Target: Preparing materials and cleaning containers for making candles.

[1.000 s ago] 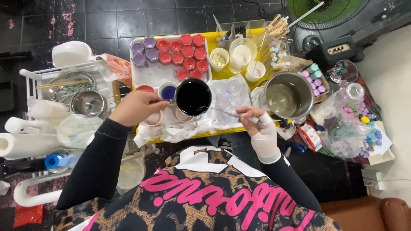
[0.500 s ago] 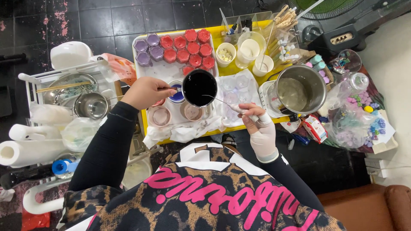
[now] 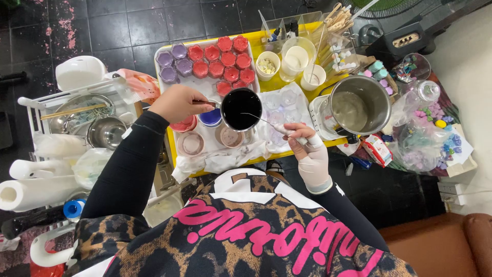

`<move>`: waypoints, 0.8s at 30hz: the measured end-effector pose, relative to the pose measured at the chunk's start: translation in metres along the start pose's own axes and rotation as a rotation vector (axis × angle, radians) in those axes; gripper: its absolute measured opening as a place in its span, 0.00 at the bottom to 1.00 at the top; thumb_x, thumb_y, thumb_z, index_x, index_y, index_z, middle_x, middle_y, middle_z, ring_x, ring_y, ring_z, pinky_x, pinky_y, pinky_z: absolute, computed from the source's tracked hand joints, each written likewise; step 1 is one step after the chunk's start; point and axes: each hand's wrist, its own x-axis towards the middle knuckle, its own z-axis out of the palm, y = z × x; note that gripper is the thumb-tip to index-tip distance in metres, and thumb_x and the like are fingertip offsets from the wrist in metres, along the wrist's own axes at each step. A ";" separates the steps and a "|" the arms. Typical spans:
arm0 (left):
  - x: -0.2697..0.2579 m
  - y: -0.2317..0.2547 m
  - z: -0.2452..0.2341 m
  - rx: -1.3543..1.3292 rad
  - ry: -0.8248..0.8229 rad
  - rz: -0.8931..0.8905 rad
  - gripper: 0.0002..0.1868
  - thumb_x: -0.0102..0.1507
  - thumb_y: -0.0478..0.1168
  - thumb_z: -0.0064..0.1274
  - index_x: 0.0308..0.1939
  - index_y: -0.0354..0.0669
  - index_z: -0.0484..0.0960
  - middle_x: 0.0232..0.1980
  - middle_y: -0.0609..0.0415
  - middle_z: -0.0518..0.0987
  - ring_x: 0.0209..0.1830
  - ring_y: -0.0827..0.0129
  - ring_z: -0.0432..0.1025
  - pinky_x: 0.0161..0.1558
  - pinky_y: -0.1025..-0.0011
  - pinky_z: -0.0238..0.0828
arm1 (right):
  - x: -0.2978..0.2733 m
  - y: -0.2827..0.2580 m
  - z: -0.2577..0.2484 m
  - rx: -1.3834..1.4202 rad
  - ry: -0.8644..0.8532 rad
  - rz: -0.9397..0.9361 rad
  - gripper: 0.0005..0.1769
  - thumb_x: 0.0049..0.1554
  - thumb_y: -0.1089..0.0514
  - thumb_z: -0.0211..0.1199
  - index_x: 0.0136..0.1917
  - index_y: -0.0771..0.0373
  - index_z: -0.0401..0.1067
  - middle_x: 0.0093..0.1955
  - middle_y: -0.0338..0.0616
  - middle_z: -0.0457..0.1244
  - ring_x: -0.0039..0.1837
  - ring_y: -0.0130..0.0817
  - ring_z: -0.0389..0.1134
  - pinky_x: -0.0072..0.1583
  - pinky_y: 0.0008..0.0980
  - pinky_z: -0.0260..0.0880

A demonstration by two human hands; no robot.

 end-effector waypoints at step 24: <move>0.008 -0.008 0.003 -0.024 -0.036 0.063 0.14 0.61 0.48 0.61 0.47 0.48 0.89 0.38 0.47 0.85 0.32 0.58 0.78 0.37 0.65 0.72 | -0.005 0.006 0.005 -0.051 -0.015 0.036 0.07 0.66 0.67 0.58 0.58 0.63 0.68 0.69 0.49 0.62 0.63 0.32 0.66 0.68 0.31 0.65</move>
